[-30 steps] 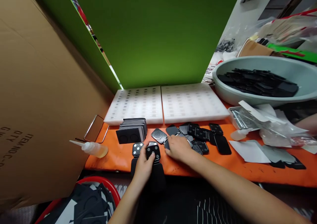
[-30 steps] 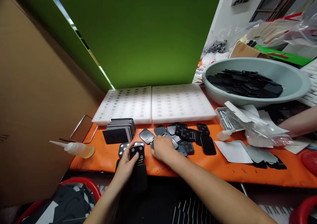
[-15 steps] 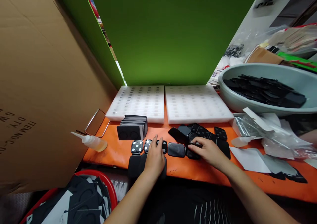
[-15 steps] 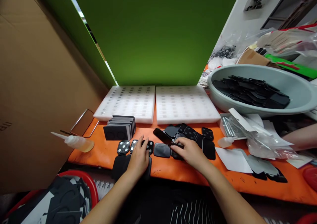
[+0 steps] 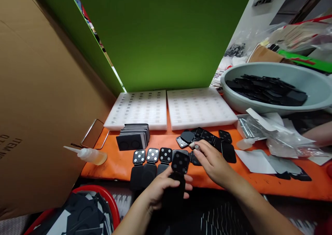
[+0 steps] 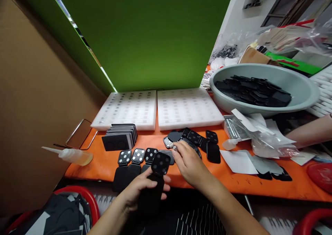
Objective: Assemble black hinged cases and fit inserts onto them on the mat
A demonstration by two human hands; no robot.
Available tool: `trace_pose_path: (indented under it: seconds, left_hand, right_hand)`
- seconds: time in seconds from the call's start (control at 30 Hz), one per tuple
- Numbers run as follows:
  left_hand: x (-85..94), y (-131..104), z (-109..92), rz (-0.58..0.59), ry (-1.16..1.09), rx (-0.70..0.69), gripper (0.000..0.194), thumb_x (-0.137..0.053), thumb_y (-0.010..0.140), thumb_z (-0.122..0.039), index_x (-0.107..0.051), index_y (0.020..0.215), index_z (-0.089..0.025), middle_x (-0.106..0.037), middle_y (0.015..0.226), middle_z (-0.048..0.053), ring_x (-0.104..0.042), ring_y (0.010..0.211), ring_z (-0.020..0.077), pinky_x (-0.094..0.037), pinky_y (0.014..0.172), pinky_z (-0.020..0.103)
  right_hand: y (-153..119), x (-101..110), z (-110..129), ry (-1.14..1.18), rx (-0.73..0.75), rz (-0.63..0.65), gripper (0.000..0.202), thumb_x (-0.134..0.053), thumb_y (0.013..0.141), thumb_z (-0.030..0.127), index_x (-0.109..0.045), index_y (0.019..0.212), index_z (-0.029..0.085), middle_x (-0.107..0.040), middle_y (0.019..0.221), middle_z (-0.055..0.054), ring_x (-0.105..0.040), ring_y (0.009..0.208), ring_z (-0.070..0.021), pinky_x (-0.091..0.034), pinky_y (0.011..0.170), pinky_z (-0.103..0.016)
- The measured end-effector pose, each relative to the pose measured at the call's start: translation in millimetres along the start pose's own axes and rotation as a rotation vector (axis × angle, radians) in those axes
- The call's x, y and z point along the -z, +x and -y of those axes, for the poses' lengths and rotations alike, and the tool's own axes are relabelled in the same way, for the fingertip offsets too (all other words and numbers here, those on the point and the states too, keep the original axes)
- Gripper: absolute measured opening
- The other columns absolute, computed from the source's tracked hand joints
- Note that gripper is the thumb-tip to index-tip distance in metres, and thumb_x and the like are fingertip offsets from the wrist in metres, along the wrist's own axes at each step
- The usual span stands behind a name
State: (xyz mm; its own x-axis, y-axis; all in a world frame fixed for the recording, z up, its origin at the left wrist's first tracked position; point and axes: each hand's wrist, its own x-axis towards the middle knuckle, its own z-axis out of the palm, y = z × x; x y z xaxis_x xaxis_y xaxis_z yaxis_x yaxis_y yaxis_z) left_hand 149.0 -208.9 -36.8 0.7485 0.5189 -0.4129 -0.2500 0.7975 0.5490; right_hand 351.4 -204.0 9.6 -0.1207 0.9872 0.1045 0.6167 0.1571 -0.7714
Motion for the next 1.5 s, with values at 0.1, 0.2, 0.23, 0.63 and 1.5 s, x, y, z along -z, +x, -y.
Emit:
trace_pose_path:
  seconds: [0.1, 0.2, 0.23, 0.63, 1.5]
  left_hand:
    - [1.4, 3, 0, -0.111, -0.053, -0.056, 0.036, -0.059, 0.074, -0.013, -0.056, 0.11, -0.019, -0.066, 0.106, 0.011, -0.065, 0.095, 0.0268, -0.051, 0.077, 0.04]
    - [0.6, 6, 1, -0.163, -0.039, -0.078, 0.038, -0.061, 0.074, -0.014, -0.056, 0.11, -0.02, -0.065, 0.106, 0.011, -0.065, 0.095, 0.0272, -0.051, 0.078, 0.041]
    - [0.0, 7, 2, -0.172, -0.025, -0.082, 0.038, -0.062, 0.073, -0.015, -0.057, 0.111, -0.02, -0.065, 0.107, 0.011, -0.064, 0.096, 0.0274, -0.05, 0.08, 0.042]
    - [-10.1, 9, 6, -0.261, 0.436, -0.248, 0.052, -0.062, 0.069, -0.017, -0.055, 0.12, -0.022, -0.061, 0.121, 0.006, -0.053, 0.115, 0.0285, -0.038, 0.099, 0.044]
    - [-11.4, 9, 8, -0.244, 0.016, -0.092, 0.041, -0.067, 0.068, -0.016, -0.057, 0.107, -0.019, -0.064, 0.115, 0.01, -0.061, 0.103, 0.0312, -0.051, 0.084, 0.043]
  right_hand:
    - [-5, -7, -4, -0.004, -0.033, 0.042, 0.027, -0.038, 0.092, 0.033, -0.058, 0.108, 0.023, -0.063, 0.1, -0.007, -0.058, 0.093, -0.0207, -0.044, 0.081, -0.033]
    - [-11, -19, -2, -0.091, -0.07, 0.098, 0.027, -0.036, 0.093, 0.031, -0.058, 0.107, 0.023, -0.063, 0.095, -0.006, -0.058, 0.088, -0.0206, -0.044, 0.078, -0.033]
    - [-12, -22, -1, -0.12, -0.081, 0.093, 0.027, -0.035, 0.093, 0.029, -0.058, 0.104, 0.021, -0.062, 0.093, -0.007, -0.058, 0.086, -0.0206, -0.044, 0.076, -0.033]
    - [-9, -29, 12, -0.307, -0.151, 0.132, 0.026, -0.037, 0.093, 0.027, -0.06, 0.083, 0.019, -0.064, 0.084, -0.006, -0.057, 0.08, -0.02, -0.039, 0.07, -0.031]
    - [-36, -21, -14, 0.205, -0.298, -0.032, 0.02, -0.05, 0.08, 0.026, -0.051, 0.061, 0.019, -0.047, 0.058, 0.003, -0.044, 0.057, -0.0122, -0.032, 0.053, -0.023]
